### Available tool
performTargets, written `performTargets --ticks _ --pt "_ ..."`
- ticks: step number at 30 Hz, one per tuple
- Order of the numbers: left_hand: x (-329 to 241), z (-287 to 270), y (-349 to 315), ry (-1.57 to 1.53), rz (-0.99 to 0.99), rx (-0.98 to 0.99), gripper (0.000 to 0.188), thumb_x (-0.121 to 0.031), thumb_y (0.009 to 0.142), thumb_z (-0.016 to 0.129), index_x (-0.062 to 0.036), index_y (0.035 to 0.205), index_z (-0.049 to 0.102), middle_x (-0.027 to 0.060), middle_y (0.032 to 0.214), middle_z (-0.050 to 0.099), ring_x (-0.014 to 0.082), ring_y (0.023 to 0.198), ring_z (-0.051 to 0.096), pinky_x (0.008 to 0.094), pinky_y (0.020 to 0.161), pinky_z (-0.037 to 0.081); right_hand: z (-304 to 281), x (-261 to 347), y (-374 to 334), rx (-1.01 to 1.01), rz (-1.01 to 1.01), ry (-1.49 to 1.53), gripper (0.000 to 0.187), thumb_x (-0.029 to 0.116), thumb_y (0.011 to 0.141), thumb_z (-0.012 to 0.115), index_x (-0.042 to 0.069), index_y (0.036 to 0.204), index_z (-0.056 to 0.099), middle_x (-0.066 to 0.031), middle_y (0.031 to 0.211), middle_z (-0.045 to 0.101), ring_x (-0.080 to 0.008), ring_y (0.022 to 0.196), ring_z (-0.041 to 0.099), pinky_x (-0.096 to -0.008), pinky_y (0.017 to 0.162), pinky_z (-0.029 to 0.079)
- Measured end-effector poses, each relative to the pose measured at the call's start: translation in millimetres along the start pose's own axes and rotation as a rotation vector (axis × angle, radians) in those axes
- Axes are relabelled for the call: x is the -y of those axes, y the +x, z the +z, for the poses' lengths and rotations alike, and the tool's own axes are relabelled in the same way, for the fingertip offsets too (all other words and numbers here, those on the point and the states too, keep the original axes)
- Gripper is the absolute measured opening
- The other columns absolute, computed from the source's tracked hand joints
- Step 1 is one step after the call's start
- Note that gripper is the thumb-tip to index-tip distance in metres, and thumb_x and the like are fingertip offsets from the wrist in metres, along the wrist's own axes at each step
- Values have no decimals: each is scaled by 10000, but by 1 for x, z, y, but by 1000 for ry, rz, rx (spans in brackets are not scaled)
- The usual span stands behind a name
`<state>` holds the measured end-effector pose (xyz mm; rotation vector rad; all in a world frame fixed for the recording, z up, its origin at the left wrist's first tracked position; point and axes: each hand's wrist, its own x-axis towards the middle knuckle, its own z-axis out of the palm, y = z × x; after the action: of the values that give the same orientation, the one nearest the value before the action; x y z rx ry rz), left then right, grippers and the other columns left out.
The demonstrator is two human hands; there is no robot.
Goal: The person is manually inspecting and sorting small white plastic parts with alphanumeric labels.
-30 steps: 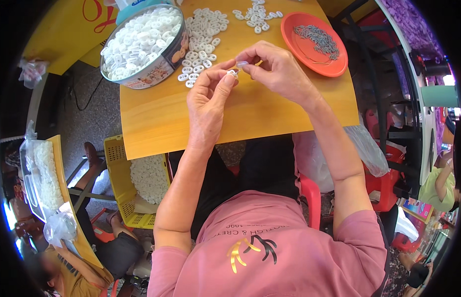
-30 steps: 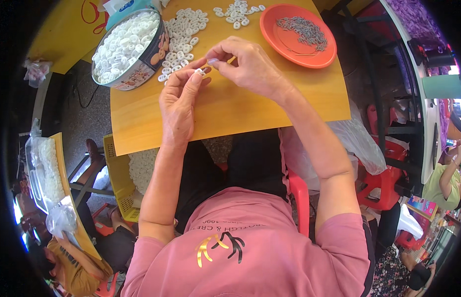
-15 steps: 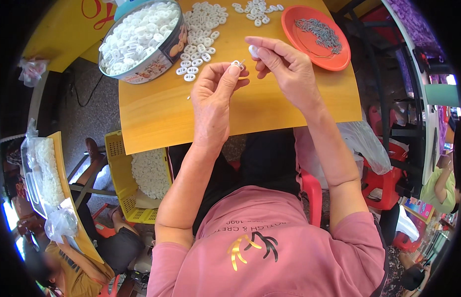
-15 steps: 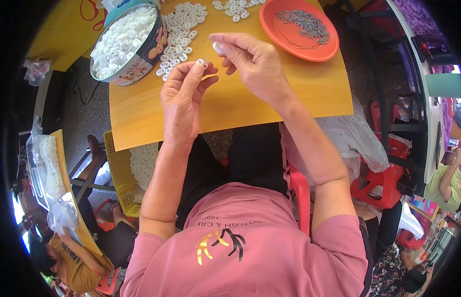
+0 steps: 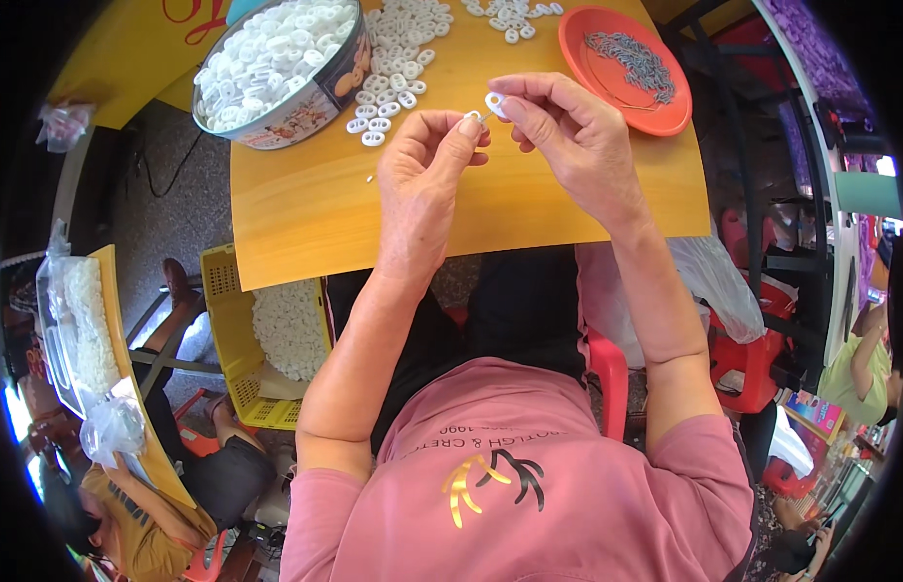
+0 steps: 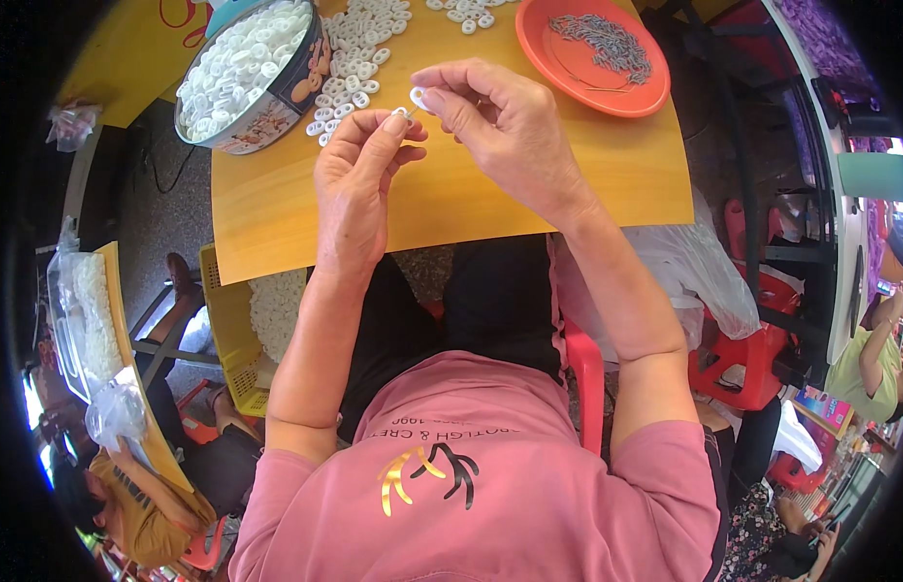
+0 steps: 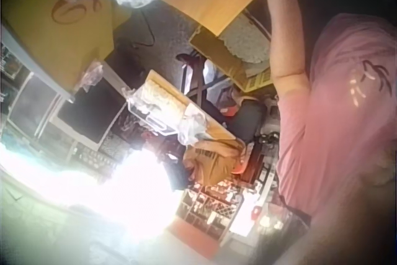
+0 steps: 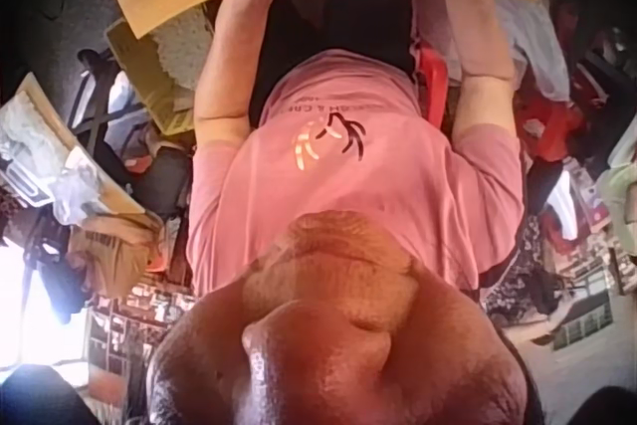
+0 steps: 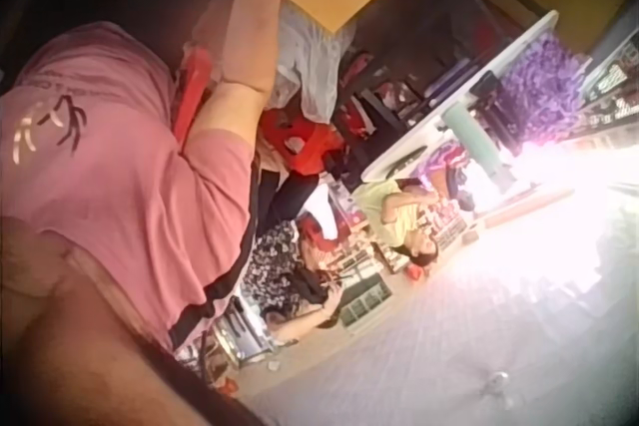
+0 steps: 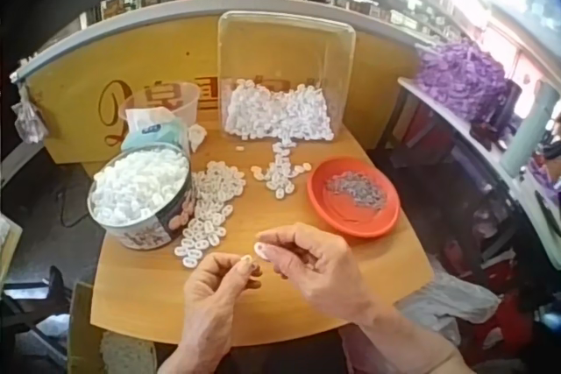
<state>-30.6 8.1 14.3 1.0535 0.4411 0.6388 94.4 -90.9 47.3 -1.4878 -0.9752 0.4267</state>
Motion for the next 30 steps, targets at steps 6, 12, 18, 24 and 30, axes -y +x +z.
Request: performTargets --ticks 6,12,18,24,30 --pt "-2 1 -2 8 13 4 151 -149 961 624 -8 1013 611 56 937 634 127 893 616 285 812 503 3 -2 -1 -12 -14 6 179 102 931 660 0 1075 686 -11 801 669 -51 671 574 -200 598 482" --pt "-3 0 -3 44 22 9 149 -146 957 627 -6 1007 616 54 931 633 118 884 609 279 800 497 4 -2 -2 -23 -12 7 173 101 929 663 3 1069 689 -11 795 666 -50 658 568 -201 584 476" --pt "-3 0 -1 59 31 -4 149 -145 956 628 -3 998 617 51 927 632 112 878 605 273 791 494 3 0 -3 -8 -17 -20 168 94 925 665 3 1064 690 -18 818 672 -57 676 578 -205 592 483" --pt "-3 0 -1 65 38 -5 146 -146 959 625 -5 995 616 50 925 630 111 876 604 269 785 493 3 -2 -2 -7 -45 -25 172 94 920 673 -1 1062 689 -32 865 678 -62 703 596 -210 614 502" --pt "-2 0 -2 34 38 -14 150 -150 959 628 -6 998 612 50 929 629 114 876 606 269 784 494 8 0 -5 -45 11 51 193 101 931 659 -4 1093 679 -17 885 683 -60 729 610 -209 641 519"
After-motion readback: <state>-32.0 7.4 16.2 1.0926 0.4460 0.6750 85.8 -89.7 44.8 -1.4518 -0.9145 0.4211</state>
